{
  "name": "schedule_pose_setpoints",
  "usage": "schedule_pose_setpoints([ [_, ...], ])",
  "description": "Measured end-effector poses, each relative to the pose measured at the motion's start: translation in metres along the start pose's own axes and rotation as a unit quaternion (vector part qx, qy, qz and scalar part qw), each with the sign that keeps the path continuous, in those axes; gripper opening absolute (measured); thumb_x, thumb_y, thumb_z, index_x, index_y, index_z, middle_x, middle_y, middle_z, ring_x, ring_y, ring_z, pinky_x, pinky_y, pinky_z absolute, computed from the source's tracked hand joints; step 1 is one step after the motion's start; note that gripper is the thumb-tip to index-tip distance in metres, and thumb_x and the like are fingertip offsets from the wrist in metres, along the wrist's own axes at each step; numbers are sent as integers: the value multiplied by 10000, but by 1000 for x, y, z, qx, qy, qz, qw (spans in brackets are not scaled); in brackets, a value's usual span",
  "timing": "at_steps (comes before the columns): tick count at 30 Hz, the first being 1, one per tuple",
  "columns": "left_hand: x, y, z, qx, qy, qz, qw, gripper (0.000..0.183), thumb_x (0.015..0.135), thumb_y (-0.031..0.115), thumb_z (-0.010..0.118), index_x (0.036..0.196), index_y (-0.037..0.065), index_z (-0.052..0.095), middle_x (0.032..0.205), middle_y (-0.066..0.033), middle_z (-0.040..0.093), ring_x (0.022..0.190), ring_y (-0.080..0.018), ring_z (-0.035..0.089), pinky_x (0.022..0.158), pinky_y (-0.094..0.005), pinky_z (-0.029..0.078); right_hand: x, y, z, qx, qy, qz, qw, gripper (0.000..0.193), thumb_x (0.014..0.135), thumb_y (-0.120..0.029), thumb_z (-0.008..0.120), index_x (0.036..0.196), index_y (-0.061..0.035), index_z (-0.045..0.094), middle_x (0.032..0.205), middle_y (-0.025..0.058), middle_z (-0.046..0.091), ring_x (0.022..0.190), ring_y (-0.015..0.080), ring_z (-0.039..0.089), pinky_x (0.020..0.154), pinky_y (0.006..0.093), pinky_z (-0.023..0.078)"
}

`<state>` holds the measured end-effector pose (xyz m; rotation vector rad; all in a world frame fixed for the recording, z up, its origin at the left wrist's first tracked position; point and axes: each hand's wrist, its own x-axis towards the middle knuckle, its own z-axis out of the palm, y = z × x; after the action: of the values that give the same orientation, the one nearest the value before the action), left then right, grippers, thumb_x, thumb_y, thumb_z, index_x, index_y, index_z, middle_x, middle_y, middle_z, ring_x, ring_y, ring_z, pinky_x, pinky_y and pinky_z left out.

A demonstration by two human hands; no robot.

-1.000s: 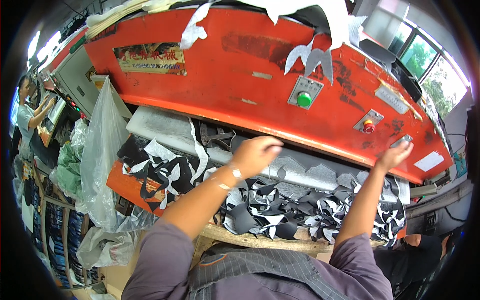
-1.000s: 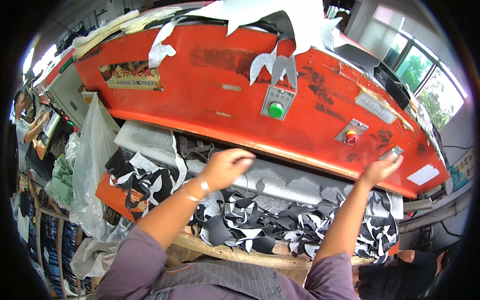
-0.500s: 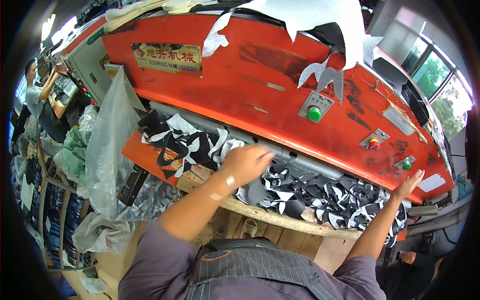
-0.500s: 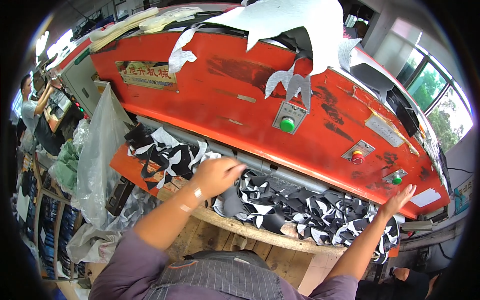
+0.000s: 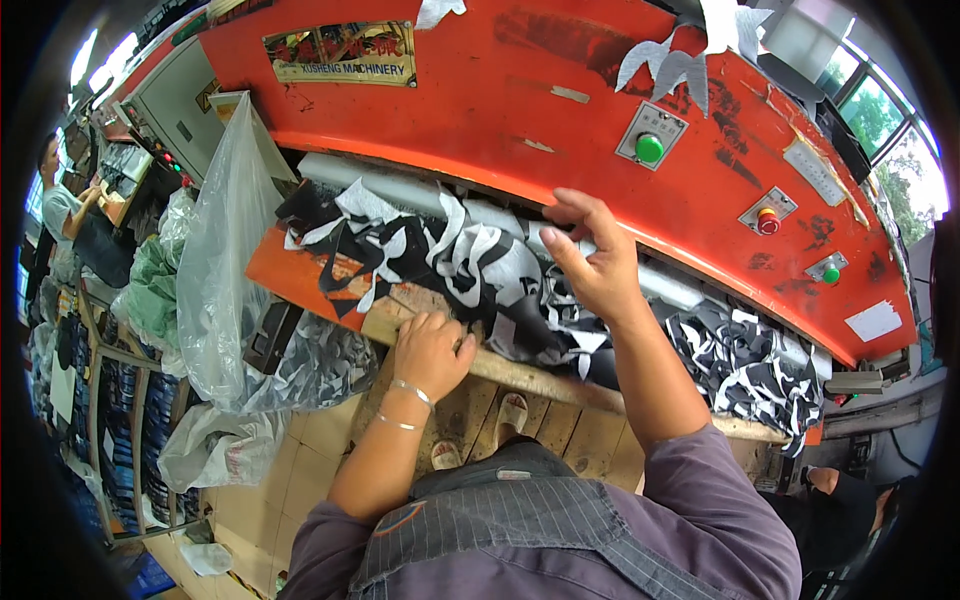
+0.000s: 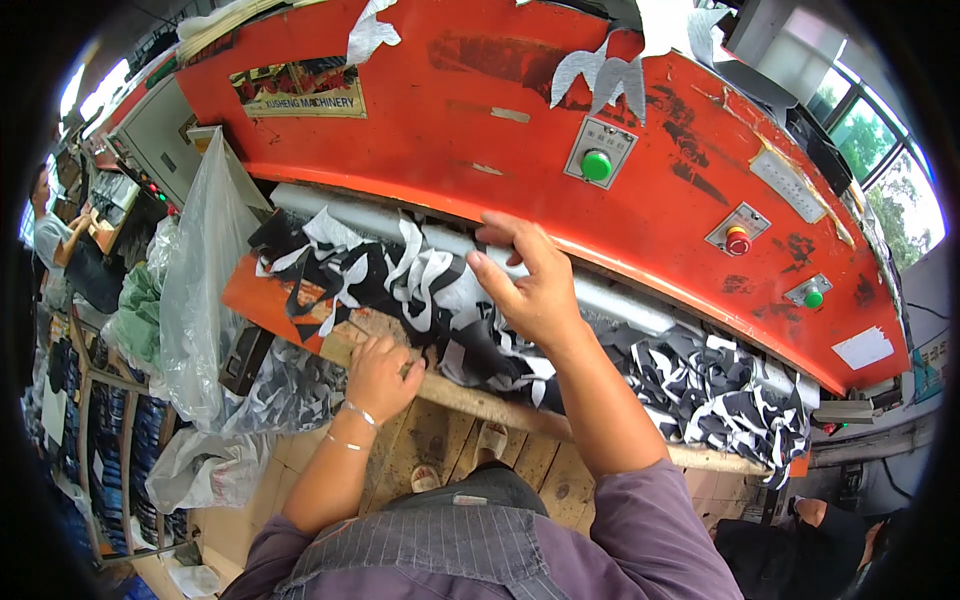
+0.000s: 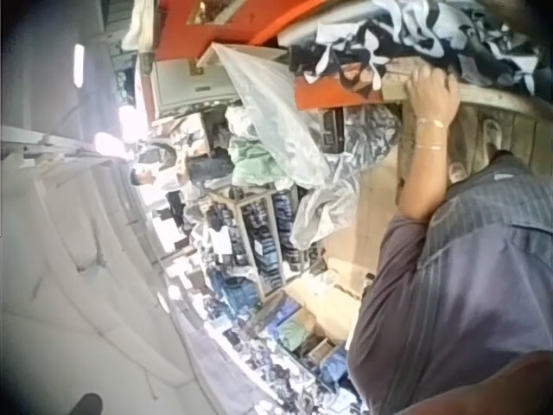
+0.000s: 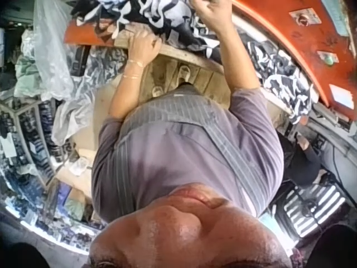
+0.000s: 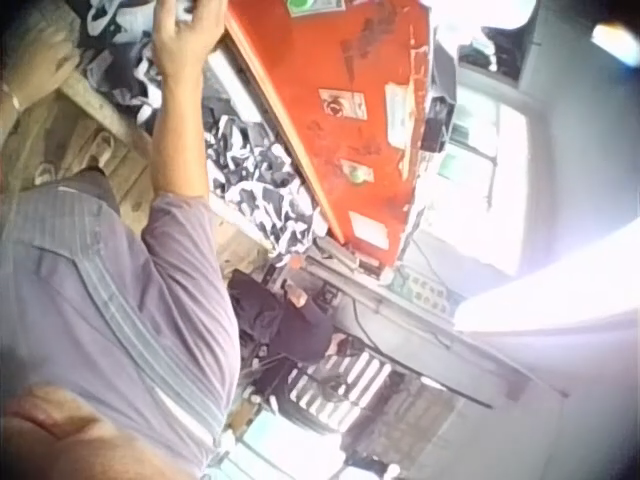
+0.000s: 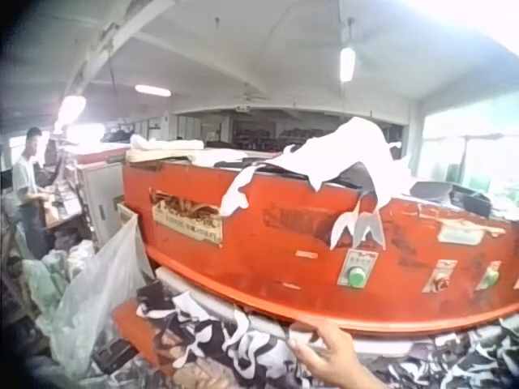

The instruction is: Cutting shoe components from material using a industrial die-cutting machine.

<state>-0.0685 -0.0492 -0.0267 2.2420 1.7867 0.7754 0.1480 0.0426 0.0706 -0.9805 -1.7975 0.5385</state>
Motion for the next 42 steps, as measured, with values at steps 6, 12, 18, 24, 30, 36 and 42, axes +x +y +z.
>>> schedule_pose_setpoints([
  [6, 58, -12, -25, -71, -269, -48, 959, 369, 829, 399, 638, 660, 78, 703, 730, -152, 640, 755, -329, 627, 674, -437, 483, 45, 84, -7, -151, -201, 56, 966, 467, 828, -335, 702, 1190, -57, 599, 1124, 149, 646, 1071, 331, 562, 898, 430, 480],
  [12, 158, -36, 29, -2, 8, 55, 998, 321, 865, 270, 620, 1036, 5, 677, 1193, -177, 614, 1003, -370, 598, 901, -413, 460, 123, 135, 91, -309, -316, 120, 889, 636, 756, -450, 726, 1327, -259, 518, 1489, 289, 250, 1328, 436, 327, 1038, 441, 411],
  [18, 159, -71, 44, -65, -154, 4, 986, 486, 862, 263, 636, 1268, 7, 560, 1367, -202, 501, 1037, -384, 580, 946, -468, 436, 146, 201, 80, -118, -292, 93, 944, 465, 689, -311, 803, 1093, -114, 682, 1355, 241, 404, 1263, 387, 401, 1026, 405, 397],
  [24, 175, -77, 42, -601, 18, -136, 788, 676, 923, 217, 627, 1478, 64, 272, 1346, -104, 474, 1183, -234, 510, 1000, -370, 417, 96, 155, 65, 135, -208, 92, 964, 506, 761, -335, 783, 1161, -64, 631, 1262, 231, 414, 1260, 364, 376, 1055, 397, 327],
  [30, 147, -91, 56, -741, -81, -275, 607, 316, 933, 241, 630, 1170, 59, 527, 1049, -11, 631, 905, -115, 610, 765, -258, 504, 33, 111, 68, 113, -307, 121, 937, 440, 805, -370, 742, 1113, -68, 656, 1328, 280, 360, 1246, 428, 396, 1068, 431, 330],
  [36, 153, -124, 15, 43, 82, -11, 996, 379, 867, 201, 682, 1171, 28, 535, 1069, -118, 635, 925, -222, 608, 831, -370, 480, 70, 165, 3, -211, -247, 79, 942, 408, 710, -346, 766, 1019, -85, 718, 1372, 290, 392, 1222, 441, 427, 1029, 441, 395],
  [42, 205, -58, 51, -276, 24, -4, 961, 471, 833, 128, 642, 1262, 17, 483, 1152, -157, 642, 1044, -308, 599, 938, -405, 431, 89, 188, -7, -332, -302, 102, 888, 427, 739, -350, 742, 1107, -138, 703, 1433, 215, 381, 1219, 367, 450, 1004, 409, 434],
])
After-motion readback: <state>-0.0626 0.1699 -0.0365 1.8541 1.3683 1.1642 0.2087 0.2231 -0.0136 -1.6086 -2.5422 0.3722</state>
